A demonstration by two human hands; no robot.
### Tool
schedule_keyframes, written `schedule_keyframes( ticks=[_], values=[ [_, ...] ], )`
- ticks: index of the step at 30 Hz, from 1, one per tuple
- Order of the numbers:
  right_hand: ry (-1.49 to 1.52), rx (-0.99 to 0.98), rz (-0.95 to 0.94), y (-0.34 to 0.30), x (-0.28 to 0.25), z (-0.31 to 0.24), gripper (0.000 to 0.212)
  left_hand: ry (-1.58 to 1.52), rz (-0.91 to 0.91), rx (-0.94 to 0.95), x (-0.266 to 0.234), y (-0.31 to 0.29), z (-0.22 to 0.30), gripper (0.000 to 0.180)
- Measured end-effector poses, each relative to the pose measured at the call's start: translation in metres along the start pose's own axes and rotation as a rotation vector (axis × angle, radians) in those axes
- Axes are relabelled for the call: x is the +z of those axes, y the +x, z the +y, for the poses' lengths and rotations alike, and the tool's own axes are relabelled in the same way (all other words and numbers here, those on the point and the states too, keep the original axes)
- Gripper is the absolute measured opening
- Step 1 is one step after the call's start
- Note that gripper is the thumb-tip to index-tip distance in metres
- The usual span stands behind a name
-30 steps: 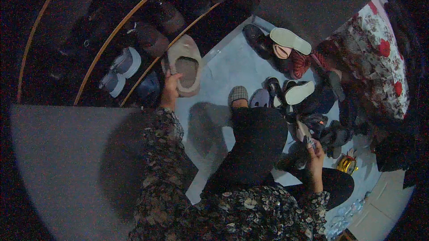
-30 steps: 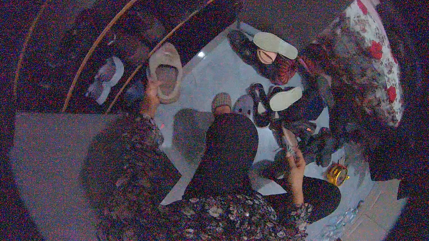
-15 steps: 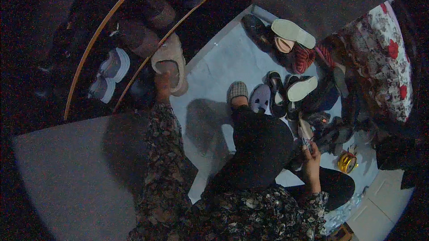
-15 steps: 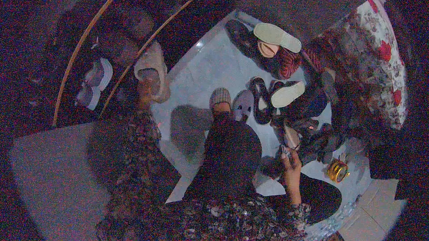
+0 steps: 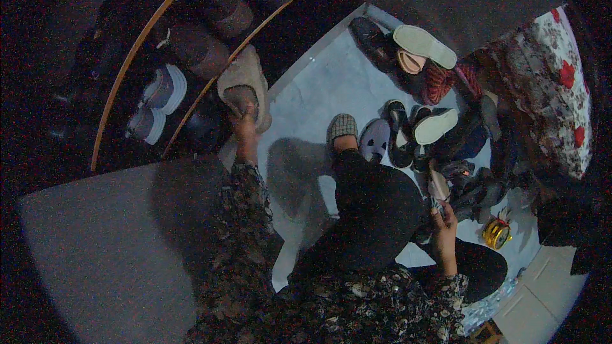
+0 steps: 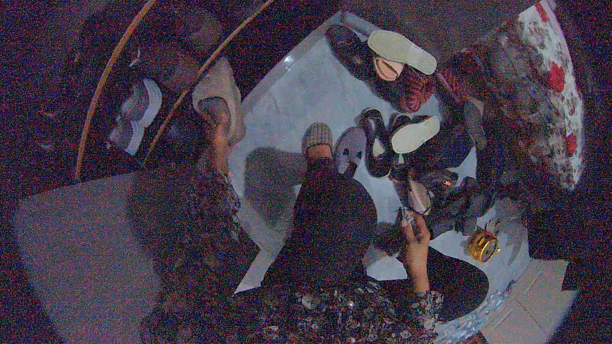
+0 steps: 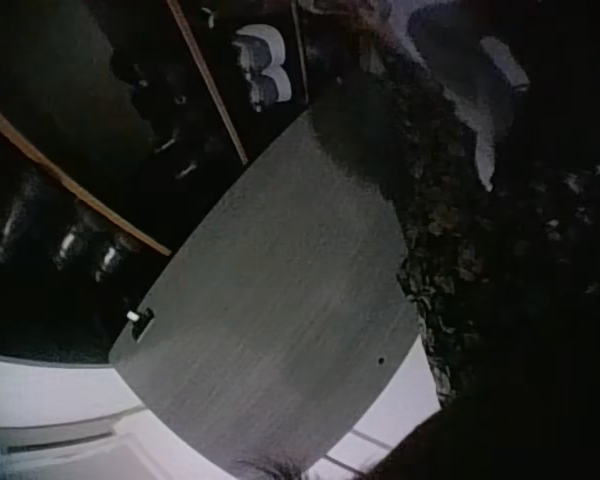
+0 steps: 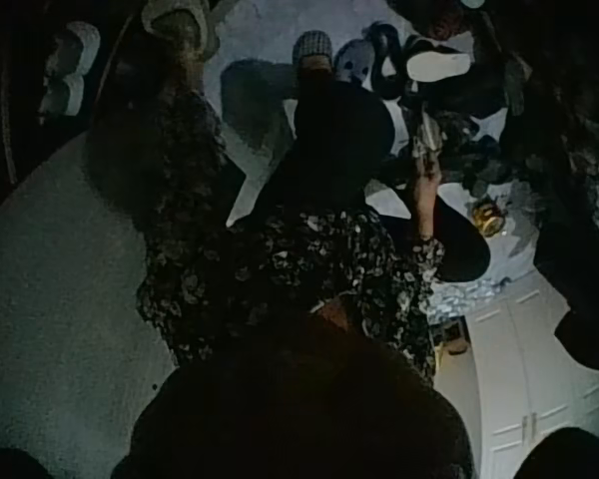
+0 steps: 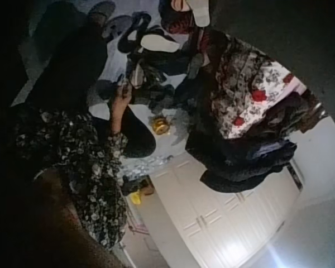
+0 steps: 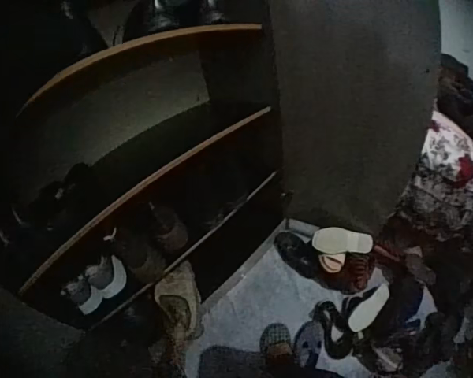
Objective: The person sits on the floor and wipes a beige slipper with a cloth, cleaning the exterior and interior surfaces. They then switch to a dark blue slipper and continue wiping it with the same cloth, focusing on the upper fabric and sole.
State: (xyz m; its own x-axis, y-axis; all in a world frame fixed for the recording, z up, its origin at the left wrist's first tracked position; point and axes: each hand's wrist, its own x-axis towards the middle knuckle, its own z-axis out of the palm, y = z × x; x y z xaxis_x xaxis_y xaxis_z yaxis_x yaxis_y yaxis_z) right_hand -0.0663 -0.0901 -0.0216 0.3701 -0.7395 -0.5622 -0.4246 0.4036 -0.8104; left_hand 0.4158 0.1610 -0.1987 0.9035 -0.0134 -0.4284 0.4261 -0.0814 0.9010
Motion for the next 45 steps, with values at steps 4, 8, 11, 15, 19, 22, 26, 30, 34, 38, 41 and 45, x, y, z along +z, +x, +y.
schedule_keyframes(
  ticks=[4,8,11,15,19,22,26,30,34,38,41,45],
  values=[
    [0.058,0.024,-0.036,0.001,0.002,0.001,0.028,-0.195,-0.043,-0.479,0.015,-0.007,0.009,0.085],
    [0.006,-0.028,-0.023,0.004,0.000,0.009,0.031,-0.375,-0.163,-0.356,0.022,-0.020,0.006,0.075],
    [-0.021,-0.030,-0.071,0.005,-0.002,0.006,0.034,-0.460,-0.218,-0.197,-0.036,0.034,-0.028,0.064],
    [-0.073,0.030,-0.014,0.011,-0.011,0.015,0.038,-0.416,-0.237,-0.177,-0.031,0.047,-0.023,0.063],
    [-0.047,0.046,0.002,0.011,-0.008,0.010,0.041,-0.356,-0.227,-0.209,-0.023,0.036,-0.008,0.062],
    [-0.089,0.086,0.051,0.014,-0.013,0.021,0.041,-0.311,-0.238,-0.229,-0.008,0.034,-0.004,0.061],
    [-0.134,0.106,-0.042,0.018,-0.016,0.012,0.040,-0.259,-0.237,-0.251,-0.005,0.036,-0.007,0.060],
    [-0.194,0.051,-0.036,0.005,-0.005,-0.004,0.033,-0.204,-0.258,-0.283,-0.003,0.032,-0.015,0.059],
    [-0.084,0.058,-0.056,0.000,-0.009,0.012,0.029,-0.157,-0.288,-0.308,0.001,0.025,-0.018,0.057],
    [-0.015,0.080,-0.072,-0.002,-0.009,0.015,0.026,-0.107,-0.312,-0.324,0.004,0.019,-0.020,0.056],
    [-0.065,0.004,-0.053,-0.007,-0.012,0.019,0.027,-0.062,-0.353,-0.348,0.015,0.009,-0.021,0.055],
    [-0.122,0.069,-0.081,-0.014,-0.024,0.028,0.027,-0.001,-0.391,-0.372,0.019,-0.004,-0.026,0.054]
  ],
)
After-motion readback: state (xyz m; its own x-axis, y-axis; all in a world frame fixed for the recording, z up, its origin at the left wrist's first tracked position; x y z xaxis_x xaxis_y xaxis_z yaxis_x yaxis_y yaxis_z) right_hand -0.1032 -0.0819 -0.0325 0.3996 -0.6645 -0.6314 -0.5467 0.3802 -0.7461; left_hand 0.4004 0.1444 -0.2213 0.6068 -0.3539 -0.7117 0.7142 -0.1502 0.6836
